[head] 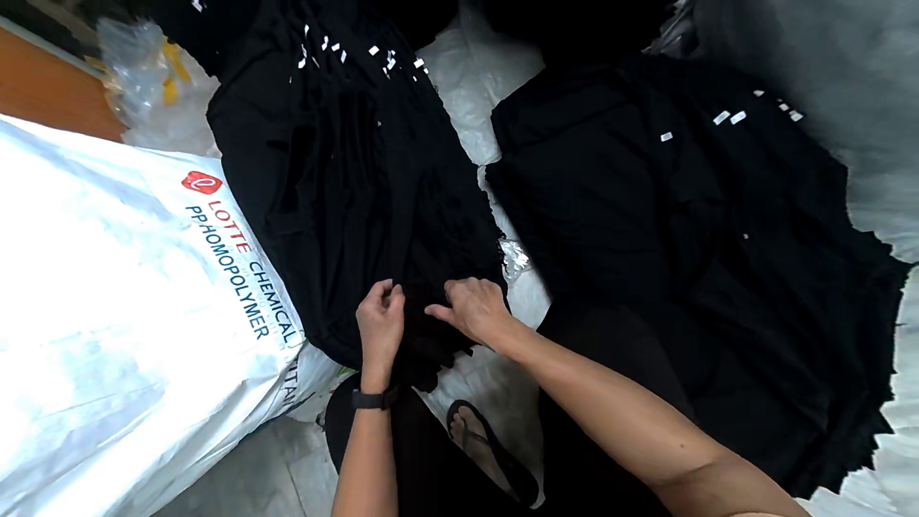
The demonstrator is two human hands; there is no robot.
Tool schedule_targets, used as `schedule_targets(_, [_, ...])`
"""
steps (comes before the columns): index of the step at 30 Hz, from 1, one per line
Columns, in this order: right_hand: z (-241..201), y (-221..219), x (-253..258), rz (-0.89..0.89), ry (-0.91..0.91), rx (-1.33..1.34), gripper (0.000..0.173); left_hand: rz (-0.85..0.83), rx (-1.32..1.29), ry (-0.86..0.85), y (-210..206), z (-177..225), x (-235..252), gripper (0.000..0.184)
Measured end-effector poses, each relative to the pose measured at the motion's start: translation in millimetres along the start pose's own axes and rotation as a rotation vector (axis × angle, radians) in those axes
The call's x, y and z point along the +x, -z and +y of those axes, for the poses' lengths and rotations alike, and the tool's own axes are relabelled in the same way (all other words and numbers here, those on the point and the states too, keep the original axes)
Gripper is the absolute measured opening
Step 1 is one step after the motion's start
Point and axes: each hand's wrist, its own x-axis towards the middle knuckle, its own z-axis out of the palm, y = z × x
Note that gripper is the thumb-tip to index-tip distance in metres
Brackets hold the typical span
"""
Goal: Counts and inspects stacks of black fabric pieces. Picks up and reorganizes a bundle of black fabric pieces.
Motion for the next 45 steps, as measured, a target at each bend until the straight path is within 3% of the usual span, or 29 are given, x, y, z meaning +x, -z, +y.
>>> schedule_targets(2, [-2,-8,5,0.035,-0.012,-0.058,0.056,0.034,-0.069,0.005,2,-6,-7,0.02])
schedule_targets(5, [-8,-12,9,0.01,-0.039,-0.144,0.032,0.106,-0.036,-0.009,14,-13,-13,0.022])
schedule_targets(7, [-10,-5,4,-0.026,0.002,-0.135,0.032,0.163,0.051,-0.027,25,-19,-13,0.022])
schedule_targets(11, [-5,-32,1,0.116,0.541,0.127,0.03,0.137,0.27,-0.133,35,-11,-14,0.022])
schedule_targets(13, [-11,-56,9,0.083,0.661,0.226,0.025,0.213,0.341,-0.262,32,0,-15,0.029])
schedule_targets(15, [-19,-71,13,-0.087,0.595,0.128,0.033,0.22,0.322,-0.347,23,19,-14,0.028])
schedule_targets(18, [-28,-77,0,-0.188,0.506,0.024,0.039,-0.126,0.237,-0.226,0,44,-3,0.022])
schedule_targets(20, [-28,-66,-8,-0.345,0.424,0.007,0.036,-0.324,0.278,-0.071,-26,42,17,0.033])
schedule_targets(22, [-27,-51,-7,-0.599,0.359,-0.171,0.04,-0.374,0.315,-0.003,-50,30,31,0.044])
schedule_targets(24, [-16,-32,-7,-0.678,0.257,-0.233,0.041,-0.353,0.319,-0.044,-58,22,33,0.036])
schedule_targets(28, [16,20,-6,-0.299,-0.098,-0.051,0.035,-0.297,0.03,0.114,-27,23,15,0.02])
schedule_targets(30, [29,22,2,-0.047,-0.218,0.05,0.036,-0.211,-0.125,0.168,-15,14,5,0.017])
schedule_targets(32, [35,17,9,0.073,-0.247,0.117,0.041,-0.16,-0.253,0.198,-9,7,-1,0.024])
schedule_targets(34, [35,11,14,0.072,-0.226,0.136,0.041,-0.124,-0.306,0.215,-8,7,0,0.027])
schedule_targets(37, [29,8,12,0.079,-0.098,0.122,0.031,-0.074,-0.336,0.17,-11,1,6,0.011])
schedule_targets(40, [26,-3,9,0.141,0.078,0.34,0.023,-0.135,-0.372,0.117,-3,-1,4,0.007])
schedule_targets(42, [25,-13,12,0.041,0.06,0.515,0.019,-0.182,-0.283,0.078,7,3,1,0.007])
schedule_targets(45, [15,-27,11,-0.055,0.139,0.506,0.03,-0.179,0.048,0.01,20,9,-2,0.014])
